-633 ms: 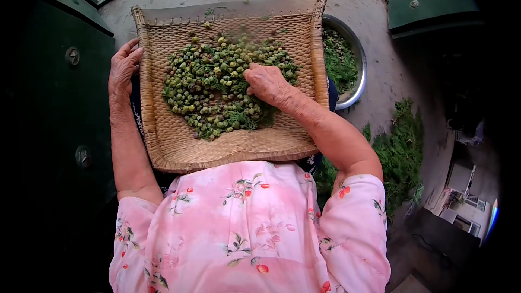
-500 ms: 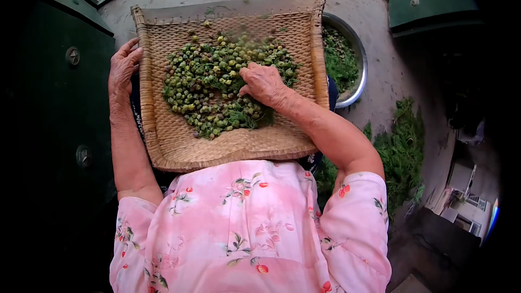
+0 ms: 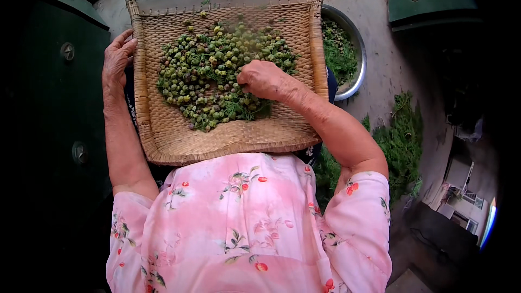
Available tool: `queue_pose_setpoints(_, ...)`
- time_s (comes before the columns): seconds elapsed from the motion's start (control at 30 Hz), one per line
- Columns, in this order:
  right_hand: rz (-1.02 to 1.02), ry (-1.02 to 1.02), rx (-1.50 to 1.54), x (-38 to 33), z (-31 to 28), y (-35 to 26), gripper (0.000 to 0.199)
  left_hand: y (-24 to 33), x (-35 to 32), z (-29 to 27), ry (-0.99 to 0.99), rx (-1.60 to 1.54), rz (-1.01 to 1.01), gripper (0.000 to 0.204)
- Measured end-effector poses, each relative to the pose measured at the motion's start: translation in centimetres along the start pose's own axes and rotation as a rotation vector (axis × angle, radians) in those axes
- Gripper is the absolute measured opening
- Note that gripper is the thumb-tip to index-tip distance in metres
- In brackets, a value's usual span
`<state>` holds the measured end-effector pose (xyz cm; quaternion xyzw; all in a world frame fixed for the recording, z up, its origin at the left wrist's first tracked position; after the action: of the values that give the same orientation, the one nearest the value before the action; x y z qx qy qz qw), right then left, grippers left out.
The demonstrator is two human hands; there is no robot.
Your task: The person cleans seed pods by tossing them in a hand-held woven tray to remove small debris and then picking out pieces of green leaves by hand, placing the leaves into a metal bowl.
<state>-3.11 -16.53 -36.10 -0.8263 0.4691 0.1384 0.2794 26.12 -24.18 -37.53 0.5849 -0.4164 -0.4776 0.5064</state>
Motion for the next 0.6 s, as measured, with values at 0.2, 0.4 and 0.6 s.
queue_pose_setpoints(0.2,-0.137,-0.033,-0.127,-1.2,3.9,-3.2,0.029,-0.1,0.2,0.2,-0.020,0.024,0.006,0.041)
queue_pose_setpoints(0.4,-0.071,0.070,0.007,0.0,2.9,-2.3,0.018,-1.0,0.4,-0.5,0.020,0.000,0.010,0.041)
queue_pose_setpoints(0.6,-0.020,0.195,0.061,-1.6,-2.3,0.5,0.014,-0.6,0.3,-0.2,-0.005,-0.006,-0.004,0.042)
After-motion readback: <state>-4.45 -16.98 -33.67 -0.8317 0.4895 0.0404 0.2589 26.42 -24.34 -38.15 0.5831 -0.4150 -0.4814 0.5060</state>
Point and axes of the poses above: each hand's wrist, its own x-axis towards the middle knuckle, its own z-axis out of the palm, y = z × x, the point moved 9 cm from there along x, towards the middle knuckle, and after that the axes turned 10 degrees about z, right-handed, at the moved point
